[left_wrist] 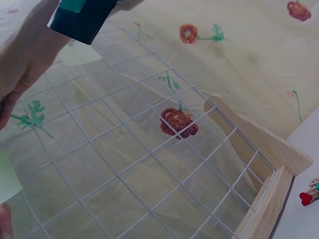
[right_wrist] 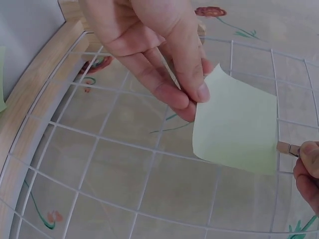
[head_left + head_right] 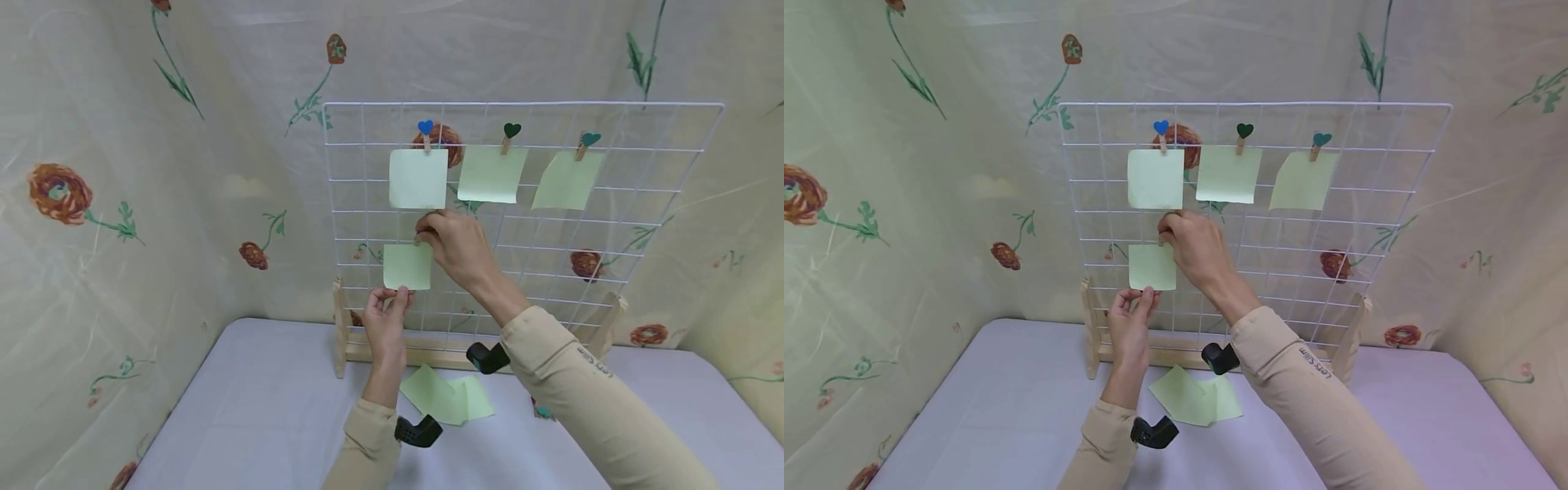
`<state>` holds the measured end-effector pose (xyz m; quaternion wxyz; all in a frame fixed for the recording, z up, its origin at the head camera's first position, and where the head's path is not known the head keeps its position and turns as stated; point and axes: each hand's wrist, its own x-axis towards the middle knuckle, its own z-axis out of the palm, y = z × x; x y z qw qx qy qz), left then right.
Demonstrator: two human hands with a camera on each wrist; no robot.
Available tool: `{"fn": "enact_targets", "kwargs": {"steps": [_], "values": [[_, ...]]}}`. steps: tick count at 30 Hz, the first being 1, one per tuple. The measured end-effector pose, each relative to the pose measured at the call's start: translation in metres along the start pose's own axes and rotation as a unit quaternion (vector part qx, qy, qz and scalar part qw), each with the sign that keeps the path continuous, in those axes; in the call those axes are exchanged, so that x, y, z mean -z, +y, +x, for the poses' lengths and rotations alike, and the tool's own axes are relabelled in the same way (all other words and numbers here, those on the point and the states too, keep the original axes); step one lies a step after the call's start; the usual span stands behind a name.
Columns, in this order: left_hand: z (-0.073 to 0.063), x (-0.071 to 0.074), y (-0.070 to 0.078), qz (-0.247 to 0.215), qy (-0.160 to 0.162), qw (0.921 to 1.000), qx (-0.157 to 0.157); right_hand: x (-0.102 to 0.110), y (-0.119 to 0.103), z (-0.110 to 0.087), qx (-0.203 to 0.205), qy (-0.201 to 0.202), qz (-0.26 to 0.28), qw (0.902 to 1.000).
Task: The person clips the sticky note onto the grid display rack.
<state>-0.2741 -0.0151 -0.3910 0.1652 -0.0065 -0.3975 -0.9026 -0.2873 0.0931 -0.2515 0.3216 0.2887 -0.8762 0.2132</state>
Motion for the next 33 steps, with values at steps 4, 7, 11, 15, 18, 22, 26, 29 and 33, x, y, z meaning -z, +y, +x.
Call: {"fn": "enact_targets", "kwargs": {"steps": [4,7,11,15,18,22,26,29,33], "values": [[0.0027,-0.0016,0.0008,0.001,-0.007,1.0000,-0.002,0.0002,-0.0008,0.0020,0.004,-0.006,-0.006,1.0000],[0.0054,-0.0039,0.0014,-0.001,-0.009,0.9999,-0.007,-0.0001,-0.0010,0.0028,0.003,-0.009,-0.006,0.9999],[0.0082,-0.0058,0.0032,0.004,-0.008,0.9999,-0.011,-0.0001,-0.0013,0.0028,0.002,-0.010,-0.009,0.9999],[0.0086,-0.0071,0.0052,0.008,-0.011,0.9998,-0.014,-0.0004,-0.0014,0.0030,0.006,-0.007,-0.013,0.9999],[0.0084,-0.0074,0.0060,0.011,-0.013,0.9997,-0.016,-0.0009,-0.0012,0.0036,0.009,-0.005,-0.015,0.9998],[0.0084,-0.0077,0.0065,0.013,-0.013,0.9997,-0.015,-0.0017,-0.0010,0.0045,0.011,-0.006,-0.018,0.9998],[0.0082,-0.0082,0.0070,0.009,-0.012,0.9998,-0.010,-0.0022,-0.0011,0.0048,0.008,-0.009,-0.023,0.9997],[0.0081,-0.0083,0.0068,0.006,-0.010,0.9999,-0.006,-0.0026,-0.0013,0.0048,0.006,-0.011,-0.028,0.9995],[0.0083,-0.0087,0.0067,0.009,-0.010,0.9999,-0.006,-0.0033,-0.0015,0.0048,0.006,-0.012,-0.035,0.9993]]}}
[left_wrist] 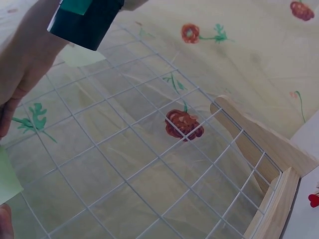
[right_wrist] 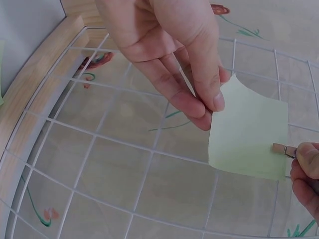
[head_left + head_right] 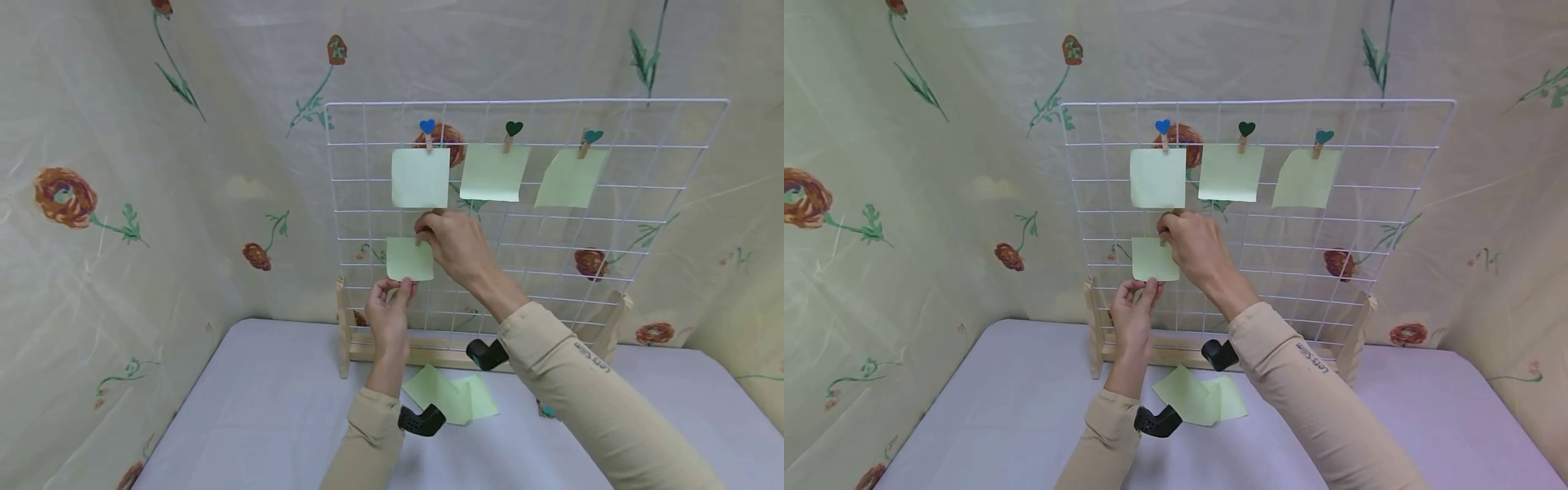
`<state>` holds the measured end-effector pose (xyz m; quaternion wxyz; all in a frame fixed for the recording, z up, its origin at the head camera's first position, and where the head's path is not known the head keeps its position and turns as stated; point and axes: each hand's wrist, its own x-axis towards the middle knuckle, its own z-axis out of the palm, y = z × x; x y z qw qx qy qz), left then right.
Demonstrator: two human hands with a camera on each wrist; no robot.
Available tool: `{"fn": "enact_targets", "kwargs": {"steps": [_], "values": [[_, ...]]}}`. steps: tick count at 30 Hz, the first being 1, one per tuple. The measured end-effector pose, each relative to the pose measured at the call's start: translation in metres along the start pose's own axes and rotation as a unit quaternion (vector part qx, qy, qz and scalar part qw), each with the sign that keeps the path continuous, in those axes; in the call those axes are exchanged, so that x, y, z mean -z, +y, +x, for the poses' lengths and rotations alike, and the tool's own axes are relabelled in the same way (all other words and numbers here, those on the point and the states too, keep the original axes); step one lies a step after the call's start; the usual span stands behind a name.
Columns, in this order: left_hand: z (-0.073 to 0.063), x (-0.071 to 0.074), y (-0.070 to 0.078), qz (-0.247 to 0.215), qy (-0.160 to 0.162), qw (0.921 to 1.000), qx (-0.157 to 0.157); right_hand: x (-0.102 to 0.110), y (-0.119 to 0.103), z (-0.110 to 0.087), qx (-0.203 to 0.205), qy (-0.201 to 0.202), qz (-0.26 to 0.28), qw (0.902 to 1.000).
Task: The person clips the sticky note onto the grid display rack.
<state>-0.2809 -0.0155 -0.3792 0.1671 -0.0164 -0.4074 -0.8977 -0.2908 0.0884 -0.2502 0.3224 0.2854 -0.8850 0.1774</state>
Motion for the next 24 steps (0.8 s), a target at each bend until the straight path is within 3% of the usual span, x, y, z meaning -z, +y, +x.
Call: {"fn": "enact_targets", "kwargs": {"steps": [24], "values": [[0.0014,0.0000,-0.0018,-0.001,0.006,1.0000,0.002,-0.0027,-0.0022,-0.0018,-0.012,0.000,-0.009,0.9999]]}}
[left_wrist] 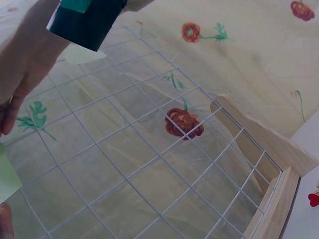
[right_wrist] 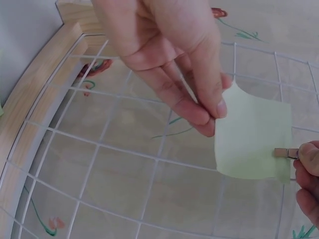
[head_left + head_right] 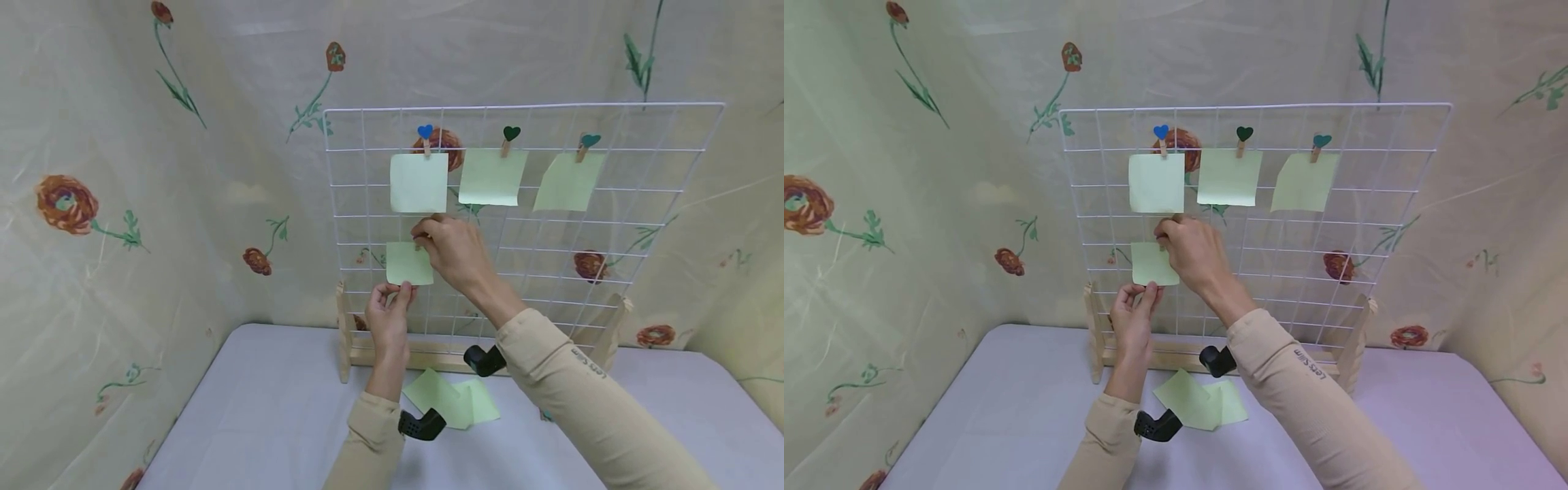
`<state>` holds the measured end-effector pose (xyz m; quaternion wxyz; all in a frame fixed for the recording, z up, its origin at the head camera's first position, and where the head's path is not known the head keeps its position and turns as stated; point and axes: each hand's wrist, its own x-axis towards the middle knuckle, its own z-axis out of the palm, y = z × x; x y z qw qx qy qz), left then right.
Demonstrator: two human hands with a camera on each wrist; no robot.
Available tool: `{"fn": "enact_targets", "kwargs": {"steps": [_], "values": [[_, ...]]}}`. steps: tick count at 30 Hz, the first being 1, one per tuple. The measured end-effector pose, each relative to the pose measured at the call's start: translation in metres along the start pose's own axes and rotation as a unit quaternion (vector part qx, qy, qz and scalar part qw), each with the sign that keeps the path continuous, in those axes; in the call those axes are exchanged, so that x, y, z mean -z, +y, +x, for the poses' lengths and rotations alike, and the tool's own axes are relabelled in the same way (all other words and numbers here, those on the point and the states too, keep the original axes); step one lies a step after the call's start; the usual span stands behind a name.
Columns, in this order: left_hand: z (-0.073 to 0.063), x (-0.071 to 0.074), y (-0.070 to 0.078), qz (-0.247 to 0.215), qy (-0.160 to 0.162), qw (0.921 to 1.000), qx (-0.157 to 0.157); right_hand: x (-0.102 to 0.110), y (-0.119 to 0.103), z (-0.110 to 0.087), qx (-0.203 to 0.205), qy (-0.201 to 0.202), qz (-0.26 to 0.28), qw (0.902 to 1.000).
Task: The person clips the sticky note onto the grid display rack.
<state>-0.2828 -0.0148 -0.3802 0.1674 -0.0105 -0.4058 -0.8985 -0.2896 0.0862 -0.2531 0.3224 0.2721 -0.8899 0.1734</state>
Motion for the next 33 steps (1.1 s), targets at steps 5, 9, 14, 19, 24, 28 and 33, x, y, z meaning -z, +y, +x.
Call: {"fn": "enact_targets", "kwargs": {"steps": [5,9,14,19,24,28,33], "values": [[0.000,0.000,0.000,-0.001,-0.001,1.0000,-0.001,-0.001,0.001,-0.002,0.013,0.011,-0.003,0.9999],[0.000,-0.001,0.000,0.006,-0.002,1.0000,-0.004,-0.001,0.002,-0.002,0.014,0.015,-0.003,0.9998],[0.001,0.000,0.000,0.003,-0.004,1.0000,-0.006,-0.002,0.002,-0.003,0.006,0.014,0.001,0.9999],[0.001,0.000,0.000,-0.005,0.000,1.0000,0.000,-0.004,0.003,-0.004,0.002,0.012,0.007,0.9999],[0.002,-0.001,0.000,-0.005,0.002,1.0000,0.001,-0.005,0.003,-0.006,0.002,0.015,0.021,0.9997],[0.001,0.000,0.001,0.003,0.002,1.0000,0.005,-0.007,0.004,-0.008,0.007,0.020,0.035,0.9992],[0.002,0.001,0.001,0.011,0.001,0.9999,0.007,-0.008,0.007,-0.013,0.024,0.037,0.062,0.9971]]}}
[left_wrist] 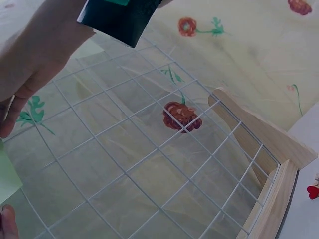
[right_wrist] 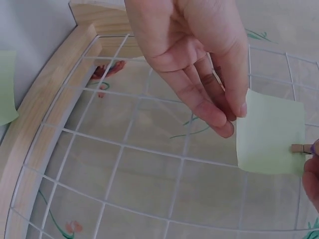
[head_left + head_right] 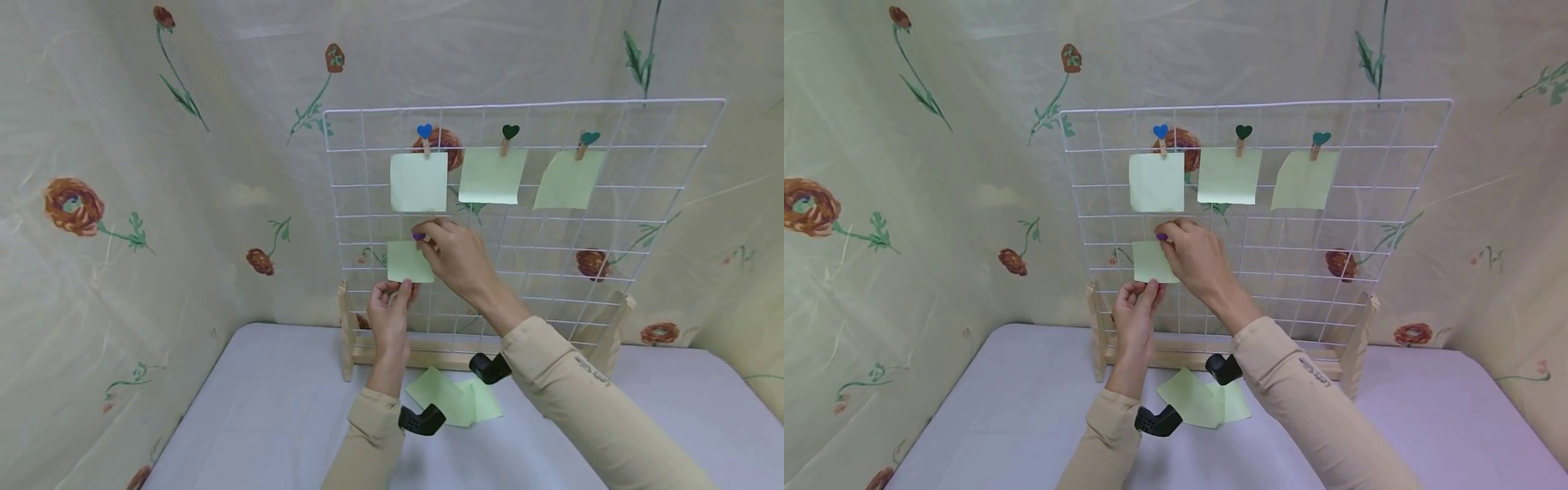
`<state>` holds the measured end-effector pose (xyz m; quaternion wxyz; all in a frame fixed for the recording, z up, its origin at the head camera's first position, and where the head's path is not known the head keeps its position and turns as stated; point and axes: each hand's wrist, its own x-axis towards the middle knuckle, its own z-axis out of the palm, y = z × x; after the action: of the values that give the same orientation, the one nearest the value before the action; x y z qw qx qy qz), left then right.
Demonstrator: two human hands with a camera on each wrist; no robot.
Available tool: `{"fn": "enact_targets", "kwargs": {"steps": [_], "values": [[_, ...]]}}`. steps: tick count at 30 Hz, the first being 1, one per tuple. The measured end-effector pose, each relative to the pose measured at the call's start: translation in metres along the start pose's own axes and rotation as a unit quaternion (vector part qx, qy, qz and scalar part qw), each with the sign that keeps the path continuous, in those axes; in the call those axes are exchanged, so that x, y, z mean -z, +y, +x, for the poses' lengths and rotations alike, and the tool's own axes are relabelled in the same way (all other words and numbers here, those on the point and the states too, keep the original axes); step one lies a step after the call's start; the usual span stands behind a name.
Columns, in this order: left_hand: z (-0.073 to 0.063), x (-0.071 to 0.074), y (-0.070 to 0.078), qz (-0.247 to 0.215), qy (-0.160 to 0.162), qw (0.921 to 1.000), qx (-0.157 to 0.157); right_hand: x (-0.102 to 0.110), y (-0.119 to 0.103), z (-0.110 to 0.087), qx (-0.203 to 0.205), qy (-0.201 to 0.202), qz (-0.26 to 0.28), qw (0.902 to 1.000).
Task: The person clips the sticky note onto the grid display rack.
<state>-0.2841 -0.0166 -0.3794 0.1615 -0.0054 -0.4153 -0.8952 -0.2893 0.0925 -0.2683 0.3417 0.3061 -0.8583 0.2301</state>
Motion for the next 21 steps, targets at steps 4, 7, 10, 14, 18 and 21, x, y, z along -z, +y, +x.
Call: {"fn": "enact_targets", "kwargs": {"steps": [4,7,10,14,18,21], "values": [[0.001,0.001,0.000,-0.002,-0.001,1.0000,0.002,-0.001,0.002,-0.004,0.017,0.021,0.028,0.9992],[0.001,0.002,-0.001,-0.003,-0.002,1.0000,0.007,-0.001,0.004,-0.008,0.026,0.031,0.041,0.9983],[0.001,0.004,-0.001,0.002,-0.006,0.9999,0.010,-0.002,0.007,-0.013,0.030,0.033,0.045,0.9980],[-0.001,0.006,-0.002,0.015,-0.014,0.9996,0.017,-0.001,0.012,-0.020,0.026,0.037,0.050,0.9977],[-0.003,0.010,-0.002,0.046,-0.024,0.9984,0.023,-0.001,0.017,-0.029,0.021,0.041,0.049,0.9978],[-0.005,0.012,-0.002,0.075,-0.032,0.9964,0.023,-0.001,0.022,-0.036,0.016,0.037,0.042,0.9983]]}}
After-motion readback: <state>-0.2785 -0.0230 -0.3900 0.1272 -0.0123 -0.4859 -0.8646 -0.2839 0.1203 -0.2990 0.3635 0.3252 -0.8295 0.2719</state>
